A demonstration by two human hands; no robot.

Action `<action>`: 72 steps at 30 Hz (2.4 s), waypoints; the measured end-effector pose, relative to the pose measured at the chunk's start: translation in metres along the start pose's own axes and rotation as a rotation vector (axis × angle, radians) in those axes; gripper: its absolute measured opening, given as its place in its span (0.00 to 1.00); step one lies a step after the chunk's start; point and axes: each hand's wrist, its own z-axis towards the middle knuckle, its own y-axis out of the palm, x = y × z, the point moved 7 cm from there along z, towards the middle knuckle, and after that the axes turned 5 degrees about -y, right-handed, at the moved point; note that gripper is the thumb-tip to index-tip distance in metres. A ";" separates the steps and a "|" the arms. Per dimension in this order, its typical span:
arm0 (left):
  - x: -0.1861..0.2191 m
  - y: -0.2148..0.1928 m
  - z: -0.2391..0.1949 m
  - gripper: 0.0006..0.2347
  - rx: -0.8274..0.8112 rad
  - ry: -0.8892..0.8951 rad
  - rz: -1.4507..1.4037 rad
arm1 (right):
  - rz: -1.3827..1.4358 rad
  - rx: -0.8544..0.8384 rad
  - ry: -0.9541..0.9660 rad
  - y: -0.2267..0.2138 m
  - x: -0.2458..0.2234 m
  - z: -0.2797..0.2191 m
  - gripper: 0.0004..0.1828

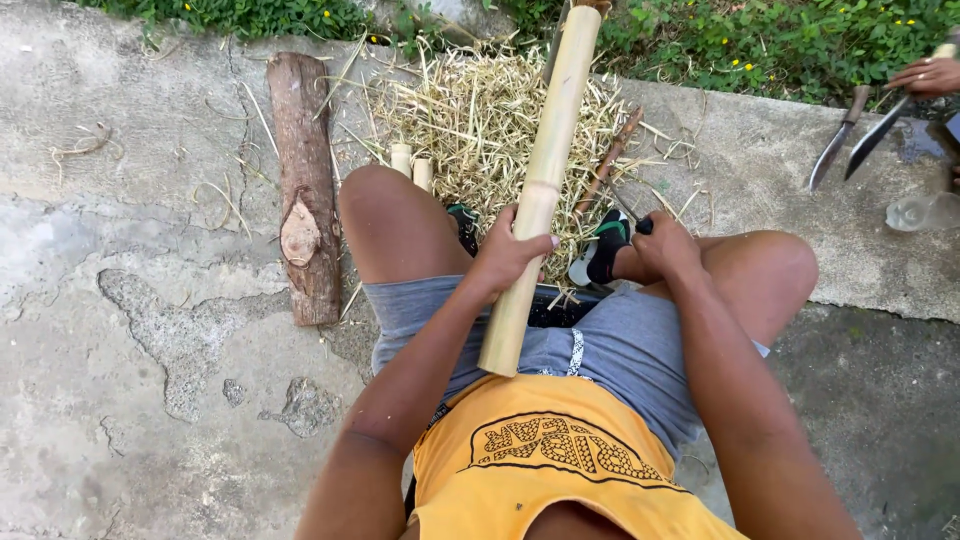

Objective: Using a curved sickle to scrape nodes and bark from a bamboo stalk held between the legs.

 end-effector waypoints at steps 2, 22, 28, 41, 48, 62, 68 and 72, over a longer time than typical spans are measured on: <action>0.007 0.008 0.009 0.30 0.016 0.010 0.023 | 0.005 0.019 0.012 -0.004 -0.001 0.003 0.21; -0.022 0.036 0.018 0.38 0.238 0.424 0.396 | 1.414 0.218 -0.122 -0.062 -0.080 -0.003 0.16; -0.024 0.037 0.025 0.38 0.252 0.352 0.418 | 1.397 0.133 -0.128 -0.063 -0.101 0.030 0.18; -0.013 0.029 0.036 0.32 0.083 0.036 0.297 | 1.039 0.099 -0.104 -0.099 -0.133 0.097 0.24; 0.113 0.009 0.048 0.25 0.390 0.630 0.801 | 0.889 0.107 -0.136 -0.105 -0.139 0.111 0.26; 0.155 -0.008 0.198 0.15 0.477 0.514 1.074 | 0.869 0.215 -0.198 -0.087 -0.131 0.108 0.28; 0.138 -0.009 0.169 0.12 0.550 0.628 1.060 | 0.844 0.202 -0.171 -0.073 -0.124 0.086 0.27; 0.127 -0.008 0.139 0.11 0.531 0.732 1.005 | 0.873 0.203 -0.169 -0.060 -0.119 0.066 0.26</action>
